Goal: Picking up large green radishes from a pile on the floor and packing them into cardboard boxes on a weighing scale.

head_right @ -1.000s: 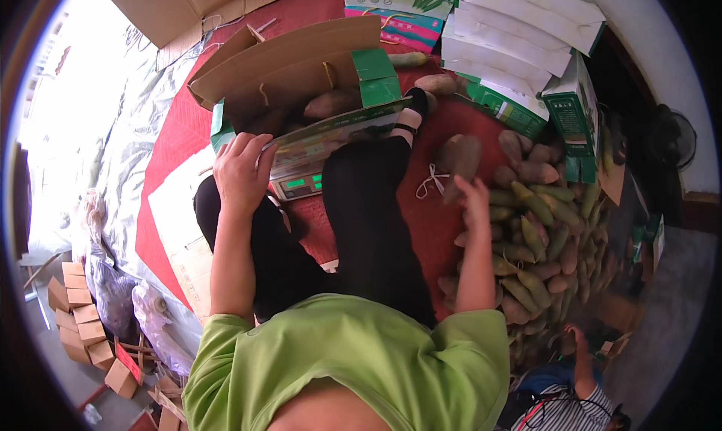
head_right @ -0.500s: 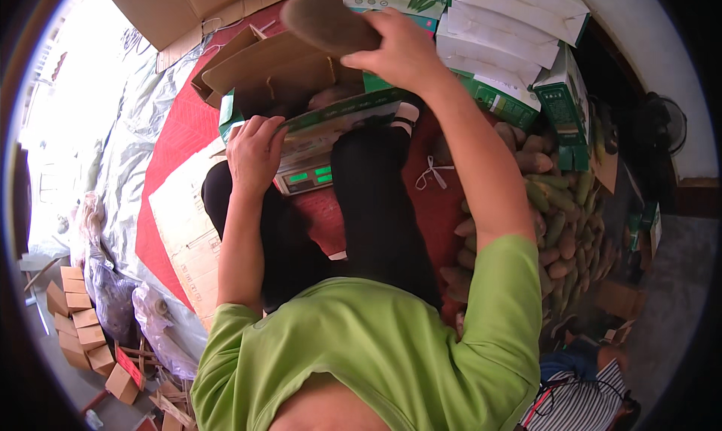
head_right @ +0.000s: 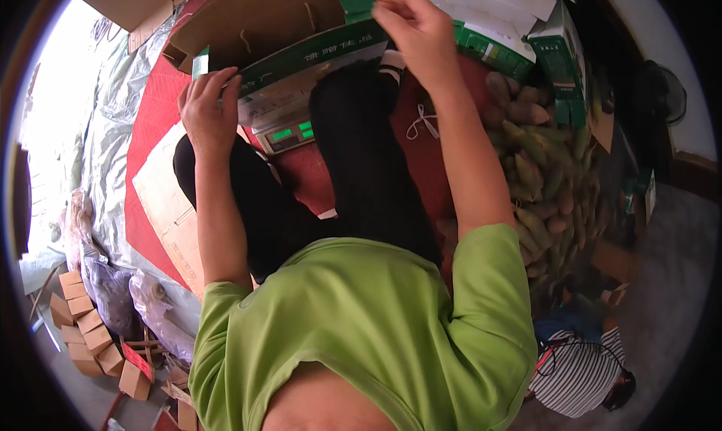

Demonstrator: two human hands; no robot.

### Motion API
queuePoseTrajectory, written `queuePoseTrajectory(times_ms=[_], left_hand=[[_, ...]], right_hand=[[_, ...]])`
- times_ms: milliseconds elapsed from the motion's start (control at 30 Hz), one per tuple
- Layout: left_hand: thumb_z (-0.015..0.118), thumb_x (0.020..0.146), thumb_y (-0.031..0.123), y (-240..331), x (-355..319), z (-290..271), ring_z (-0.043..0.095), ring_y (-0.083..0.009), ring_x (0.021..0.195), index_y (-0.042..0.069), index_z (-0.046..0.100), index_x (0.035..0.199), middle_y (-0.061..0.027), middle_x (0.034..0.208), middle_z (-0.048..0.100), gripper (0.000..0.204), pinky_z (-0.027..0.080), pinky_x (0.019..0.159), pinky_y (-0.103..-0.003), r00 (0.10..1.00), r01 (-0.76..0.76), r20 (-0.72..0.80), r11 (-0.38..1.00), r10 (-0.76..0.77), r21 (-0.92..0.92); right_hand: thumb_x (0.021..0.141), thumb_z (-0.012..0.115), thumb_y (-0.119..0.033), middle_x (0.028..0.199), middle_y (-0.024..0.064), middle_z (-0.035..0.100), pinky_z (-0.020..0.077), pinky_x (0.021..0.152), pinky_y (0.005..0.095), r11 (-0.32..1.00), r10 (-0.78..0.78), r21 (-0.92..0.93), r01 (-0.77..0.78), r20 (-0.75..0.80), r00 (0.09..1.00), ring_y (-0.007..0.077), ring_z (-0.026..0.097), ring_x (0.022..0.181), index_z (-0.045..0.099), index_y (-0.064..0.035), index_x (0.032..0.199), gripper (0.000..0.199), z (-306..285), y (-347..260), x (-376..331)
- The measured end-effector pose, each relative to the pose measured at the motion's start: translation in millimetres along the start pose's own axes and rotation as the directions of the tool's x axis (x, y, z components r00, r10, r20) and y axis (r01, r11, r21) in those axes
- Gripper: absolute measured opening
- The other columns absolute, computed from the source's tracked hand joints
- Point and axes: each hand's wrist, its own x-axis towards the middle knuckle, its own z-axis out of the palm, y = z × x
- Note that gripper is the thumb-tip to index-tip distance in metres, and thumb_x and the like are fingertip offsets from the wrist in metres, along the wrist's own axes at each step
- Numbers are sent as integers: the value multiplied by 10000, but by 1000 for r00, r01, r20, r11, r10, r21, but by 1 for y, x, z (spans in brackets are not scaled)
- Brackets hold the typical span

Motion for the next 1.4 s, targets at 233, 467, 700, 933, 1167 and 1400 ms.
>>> queuePoseTrajectory(times_ms=[233,467,700,933,1167,1400], left_hand=[[677,836,186,1,-5,-6,614,-235,932,136,704,977,-30,939,672,151,412,893,-372,999,8,-44,996,-4,94],[661,854,209,4,-5,2,610,-232,924,133,705,976,-32,932,669,151,408,902,-370,997,-23,-68,996,29,89],[668,848,261,-5,-11,-2,601,-204,981,164,702,981,-9,944,668,169,373,981,-406,999,11,-45,995,-6,101],[676,840,260,-1,-8,1,600,-218,980,159,704,989,-24,946,668,183,378,967,-394,999,11,-49,995,-6,94],[674,841,181,-3,-10,-2,608,-227,961,147,709,1012,-24,968,682,178,400,920,-369,998,-6,-55,991,14,134],[669,845,164,0,-6,5,610,-225,957,136,704,1021,-30,974,682,181,420,897,-370,998,-36,-50,993,42,114]], right_hand=[[887,618,-86,892,7,660,451,609,215,811,527,-150,-565,-233,818,74,580,744,644,-45,1103,222,-88,116,-158],[810,675,-137,848,104,701,517,713,329,602,720,-515,-611,18,694,168,667,803,696,-20,961,193,-120,240,-363],[816,649,-242,803,164,685,501,699,370,517,842,-303,-801,12,539,279,690,782,701,-36,905,230,-102,256,-395],[822,638,-280,789,184,674,492,682,378,614,733,-516,-597,92,674,312,687,773,699,-38,885,258,-105,279,-405],[808,657,-339,785,181,676,493,663,371,499,823,-562,-660,70,563,264,693,753,700,-33,857,313,-92,280,-412],[750,718,-344,795,119,704,507,679,353,488,869,-251,-836,52,491,229,691,744,714,-69,839,289,-93,274,-403]])
